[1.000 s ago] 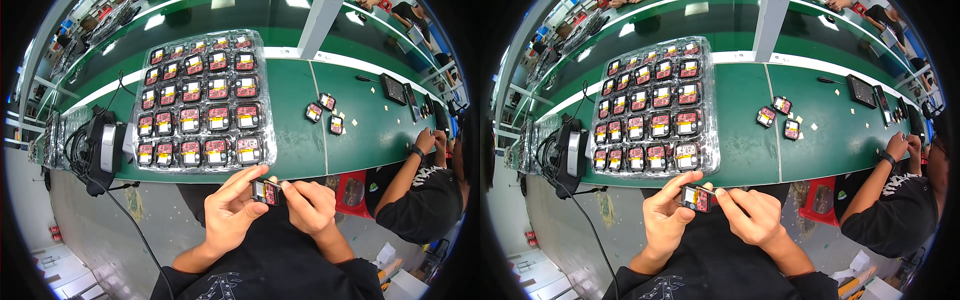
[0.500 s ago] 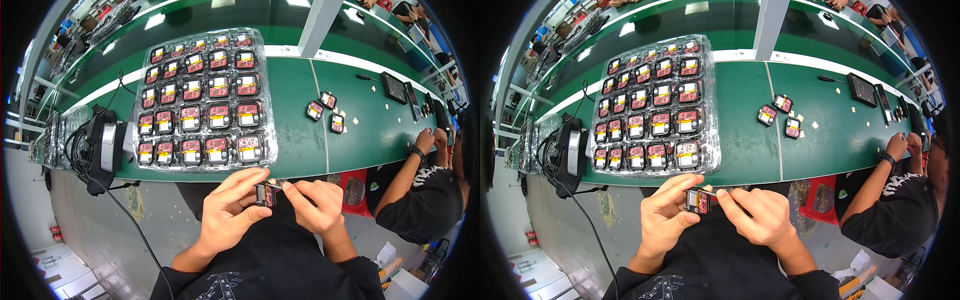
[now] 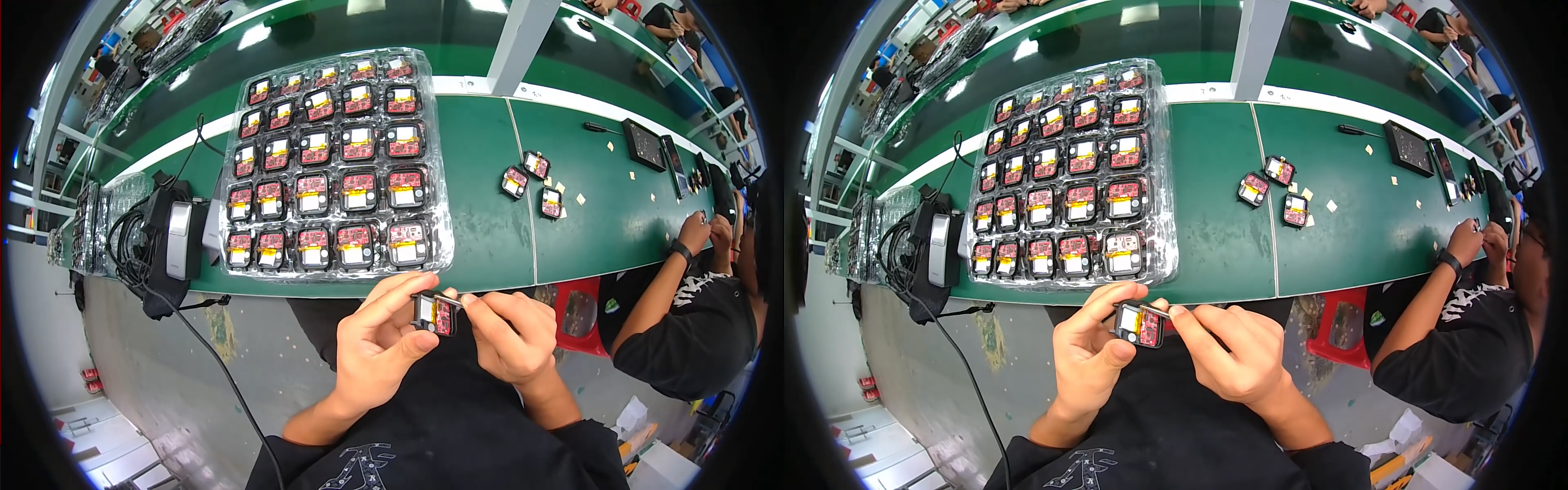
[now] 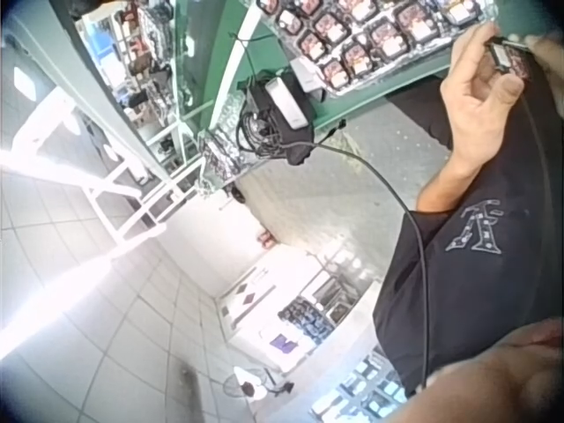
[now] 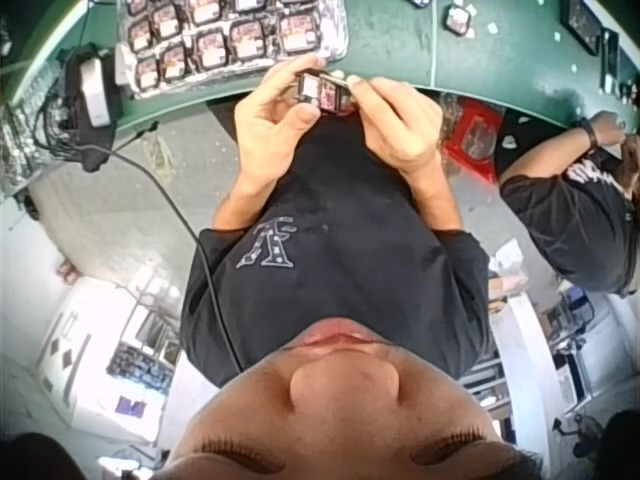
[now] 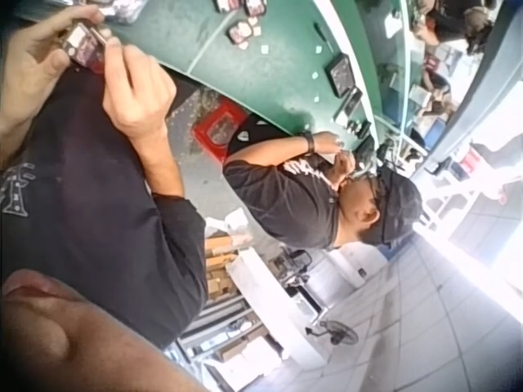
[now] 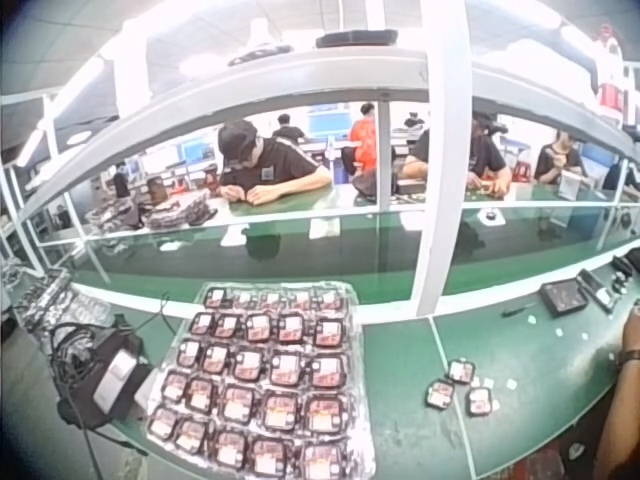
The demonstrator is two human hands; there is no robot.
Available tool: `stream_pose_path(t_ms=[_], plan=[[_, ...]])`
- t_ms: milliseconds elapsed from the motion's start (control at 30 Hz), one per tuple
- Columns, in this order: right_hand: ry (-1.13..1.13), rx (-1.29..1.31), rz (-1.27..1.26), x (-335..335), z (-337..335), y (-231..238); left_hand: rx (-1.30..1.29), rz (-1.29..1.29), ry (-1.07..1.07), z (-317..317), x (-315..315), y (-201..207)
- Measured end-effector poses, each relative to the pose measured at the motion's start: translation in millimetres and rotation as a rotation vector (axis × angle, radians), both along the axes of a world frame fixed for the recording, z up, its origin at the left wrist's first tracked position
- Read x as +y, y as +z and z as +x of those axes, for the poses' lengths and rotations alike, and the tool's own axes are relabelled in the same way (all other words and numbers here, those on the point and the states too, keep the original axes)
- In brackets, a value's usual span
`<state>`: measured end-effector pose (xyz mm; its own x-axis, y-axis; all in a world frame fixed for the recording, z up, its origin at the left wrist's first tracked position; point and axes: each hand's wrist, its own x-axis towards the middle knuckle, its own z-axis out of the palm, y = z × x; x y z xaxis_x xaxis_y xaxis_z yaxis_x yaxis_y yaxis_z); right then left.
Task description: Assembling and testing small electronic display units using a metal probe and tweezers at a factory workstation.
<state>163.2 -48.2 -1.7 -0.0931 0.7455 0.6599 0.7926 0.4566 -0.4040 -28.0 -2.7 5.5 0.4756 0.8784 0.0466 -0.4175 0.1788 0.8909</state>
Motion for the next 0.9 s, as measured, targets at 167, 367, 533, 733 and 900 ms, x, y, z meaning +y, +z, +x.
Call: stream_pose_path(t_ms=[167,367,533,733,900], plan=[[0.044,-0.014,-0.032,3.7,3.4,9.3,0.047,0.029,-0.023,-3.4,3.7,4.5],[0.069,0.576,-0.311,8.5,12.2,2.4,0.051,-0.054,0.053,-10.1,16.4,22.2],[-0.372,0.327,-0.326,40.3,37.7,-33.3,0.127,0.135,0.054,-31.9,53.9,32.1],[-0.625,-0.011,-0.415,50.7,38.5,-45.9,0.191,0.269,0.091,-53.6,112.7,48.0],[-0.620,0.015,-0.369,51.8,38.8,-50.8,0.324,0.366,0.168,-59.9,160.4,64.8]])
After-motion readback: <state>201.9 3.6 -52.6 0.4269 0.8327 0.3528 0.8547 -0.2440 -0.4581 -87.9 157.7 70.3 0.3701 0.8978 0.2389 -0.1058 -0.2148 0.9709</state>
